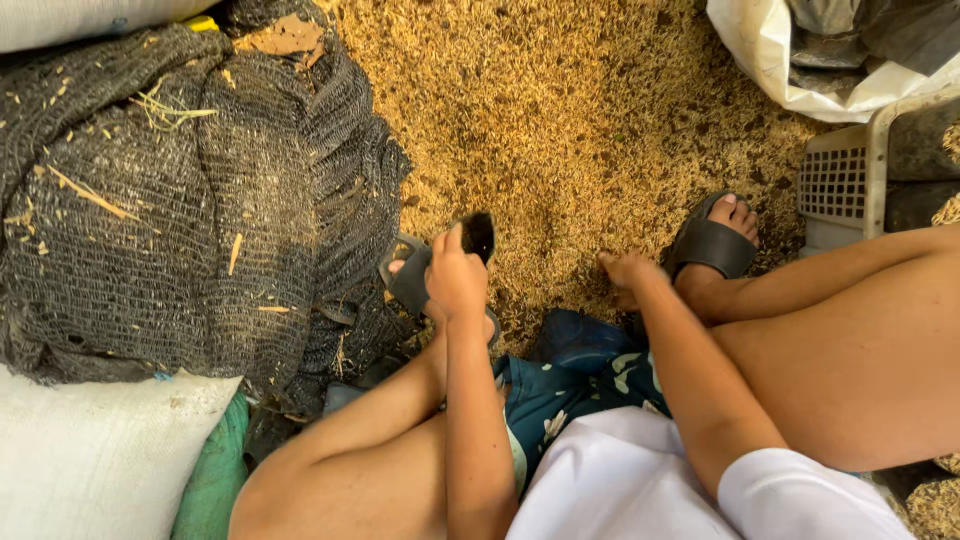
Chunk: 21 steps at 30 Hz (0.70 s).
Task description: The person sits on the floor and repeatedly scoops loose granular material into small dark bags. They fold the top of each bag to seal it and place the finished packages into a nearby white crate. The process is repeated continuously throughout the clip.
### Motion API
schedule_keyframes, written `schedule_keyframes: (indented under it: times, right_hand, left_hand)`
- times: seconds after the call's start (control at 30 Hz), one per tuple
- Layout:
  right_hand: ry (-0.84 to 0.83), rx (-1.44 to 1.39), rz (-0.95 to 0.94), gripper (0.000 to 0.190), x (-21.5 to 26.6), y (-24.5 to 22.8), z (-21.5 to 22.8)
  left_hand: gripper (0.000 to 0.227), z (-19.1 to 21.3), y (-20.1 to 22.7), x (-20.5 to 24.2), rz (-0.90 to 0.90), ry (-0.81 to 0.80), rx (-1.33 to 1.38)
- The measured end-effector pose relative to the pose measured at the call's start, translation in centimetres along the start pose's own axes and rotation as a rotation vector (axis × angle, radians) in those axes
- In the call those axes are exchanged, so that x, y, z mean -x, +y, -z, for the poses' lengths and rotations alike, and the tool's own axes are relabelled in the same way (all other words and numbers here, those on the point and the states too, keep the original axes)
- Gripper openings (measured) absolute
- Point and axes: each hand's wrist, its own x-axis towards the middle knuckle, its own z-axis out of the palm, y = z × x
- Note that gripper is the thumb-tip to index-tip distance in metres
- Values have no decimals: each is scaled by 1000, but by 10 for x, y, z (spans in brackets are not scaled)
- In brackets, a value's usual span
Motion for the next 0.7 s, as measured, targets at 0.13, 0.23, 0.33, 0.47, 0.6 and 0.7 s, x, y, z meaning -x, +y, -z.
schedule_keyframes:
  times: [0.13,0.23,0.33,0.47,0.6,0.7]
  right_hand:
    - [-97,-413,69,76,-37,-16,-17]
    - [-263,-886,370,71,-47,-46,-13]
    - [-275,-937,688,68,-42,-87,13]
    - [402,160,610,50,-22,-103,-26]
    - [-211,1312,1177,34,-15,-74,-96]
    - [-74,877,1021,34,-21,-53,-105]
  left_hand:
    - [54,8,0,-2,140,-73,133]
    - [56,10,-6,3,186,-94,205]
    - [44,10,-9,0,192,-82,227]
    - [32,14,-16,6,331,-142,281]
    - [32,12,-16,5,362,-168,322]
    - [32,5,-24,15,235,-63,329]
